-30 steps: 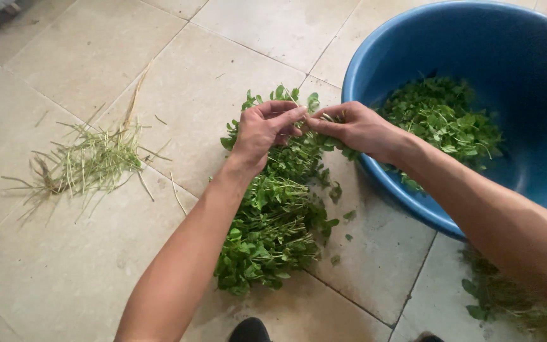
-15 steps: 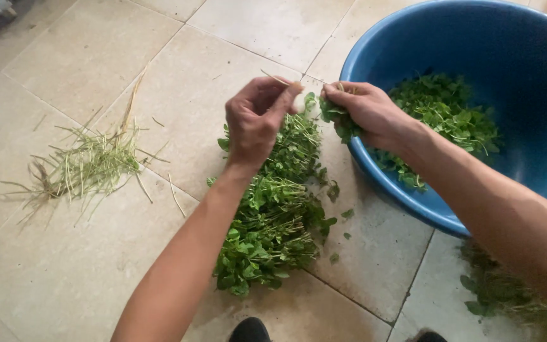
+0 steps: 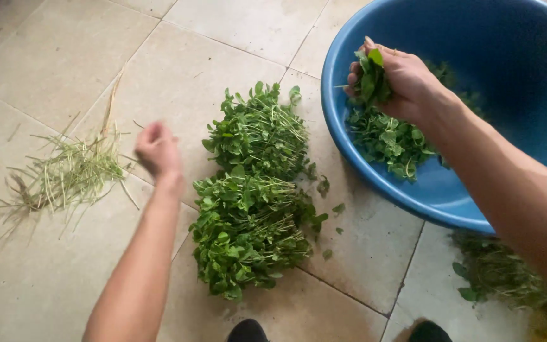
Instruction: Picking leaves off herb stems and placing them into a blue basin
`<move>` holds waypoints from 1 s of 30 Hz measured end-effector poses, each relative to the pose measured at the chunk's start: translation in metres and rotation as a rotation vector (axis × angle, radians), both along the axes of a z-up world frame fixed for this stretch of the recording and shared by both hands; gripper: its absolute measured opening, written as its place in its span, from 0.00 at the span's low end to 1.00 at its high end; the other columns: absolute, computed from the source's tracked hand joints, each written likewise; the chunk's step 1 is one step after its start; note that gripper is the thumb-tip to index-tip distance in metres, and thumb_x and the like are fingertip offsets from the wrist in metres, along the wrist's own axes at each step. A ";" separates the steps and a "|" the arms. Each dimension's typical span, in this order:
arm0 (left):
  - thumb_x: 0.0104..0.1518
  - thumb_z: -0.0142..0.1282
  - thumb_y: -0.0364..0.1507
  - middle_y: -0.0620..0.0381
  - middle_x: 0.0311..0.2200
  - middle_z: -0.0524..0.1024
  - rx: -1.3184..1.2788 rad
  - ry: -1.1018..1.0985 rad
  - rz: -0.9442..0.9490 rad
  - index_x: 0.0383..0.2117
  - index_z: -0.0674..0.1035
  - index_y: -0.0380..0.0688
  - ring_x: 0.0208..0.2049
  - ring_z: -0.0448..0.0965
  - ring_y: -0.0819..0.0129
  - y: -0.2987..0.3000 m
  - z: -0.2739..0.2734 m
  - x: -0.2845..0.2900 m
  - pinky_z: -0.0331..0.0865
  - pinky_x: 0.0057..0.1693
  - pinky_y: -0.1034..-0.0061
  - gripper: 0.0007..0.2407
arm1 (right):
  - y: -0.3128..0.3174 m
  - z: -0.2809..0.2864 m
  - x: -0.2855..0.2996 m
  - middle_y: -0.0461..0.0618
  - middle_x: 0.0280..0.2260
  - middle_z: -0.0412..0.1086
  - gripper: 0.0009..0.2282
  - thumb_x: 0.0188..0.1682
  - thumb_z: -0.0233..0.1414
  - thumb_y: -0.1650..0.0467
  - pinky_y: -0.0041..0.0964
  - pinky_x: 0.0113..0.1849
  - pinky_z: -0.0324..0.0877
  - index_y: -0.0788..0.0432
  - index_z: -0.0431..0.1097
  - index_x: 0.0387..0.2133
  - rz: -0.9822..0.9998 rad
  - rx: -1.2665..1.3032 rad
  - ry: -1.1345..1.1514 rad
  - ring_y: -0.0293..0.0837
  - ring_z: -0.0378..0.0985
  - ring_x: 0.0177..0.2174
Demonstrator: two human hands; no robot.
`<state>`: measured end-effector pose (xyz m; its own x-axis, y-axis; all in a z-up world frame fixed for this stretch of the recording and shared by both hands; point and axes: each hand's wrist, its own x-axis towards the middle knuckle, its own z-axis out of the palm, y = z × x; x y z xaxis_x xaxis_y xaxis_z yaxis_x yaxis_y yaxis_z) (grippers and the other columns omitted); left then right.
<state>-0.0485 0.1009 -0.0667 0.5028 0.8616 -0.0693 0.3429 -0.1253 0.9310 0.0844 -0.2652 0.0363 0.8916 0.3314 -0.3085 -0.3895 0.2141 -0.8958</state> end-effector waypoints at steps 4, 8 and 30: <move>0.62 0.57 0.24 0.53 0.28 0.84 0.353 -0.186 -0.780 0.40 0.83 0.40 0.19 0.76 0.74 -0.080 -0.061 0.025 0.71 0.22 0.85 0.05 | 0.006 -0.004 0.000 0.43 0.28 0.66 0.09 0.59 0.49 0.63 0.29 0.28 0.72 0.56 0.68 0.41 -0.004 -0.043 0.030 0.33 0.71 0.25; 0.52 0.57 0.22 0.54 0.34 0.85 0.671 0.179 -1.415 0.36 0.85 0.48 0.29 0.85 0.60 -0.158 -0.095 0.040 0.81 0.37 0.72 0.09 | 0.003 -0.010 -0.002 0.43 0.24 0.65 0.10 0.57 0.52 0.60 0.25 0.22 0.60 0.53 0.69 0.34 0.075 -0.059 0.001 0.32 0.65 0.21; 0.52 0.63 0.21 0.35 0.32 0.82 -0.590 -0.082 -1.082 0.45 0.81 0.27 0.24 0.85 0.59 -0.144 -0.048 0.032 0.81 0.28 0.74 0.14 | 0.007 -0.007 -0.023 0.42 0.19 0.57 0.07 0.55 0.56 0.66 0.22 0.19 0.55 0.57 0.69 0.33 0.280 -0.176 0.048 0.30 0.56 0.17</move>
<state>-0.0166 -0.0429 -0.1146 0.9586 -0.1525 -0.2406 0.2617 0.1384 0.9552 0.0614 -0.2577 0.0289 0.7565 0.4994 -0.4223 -0.4540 -0.0638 -0.8887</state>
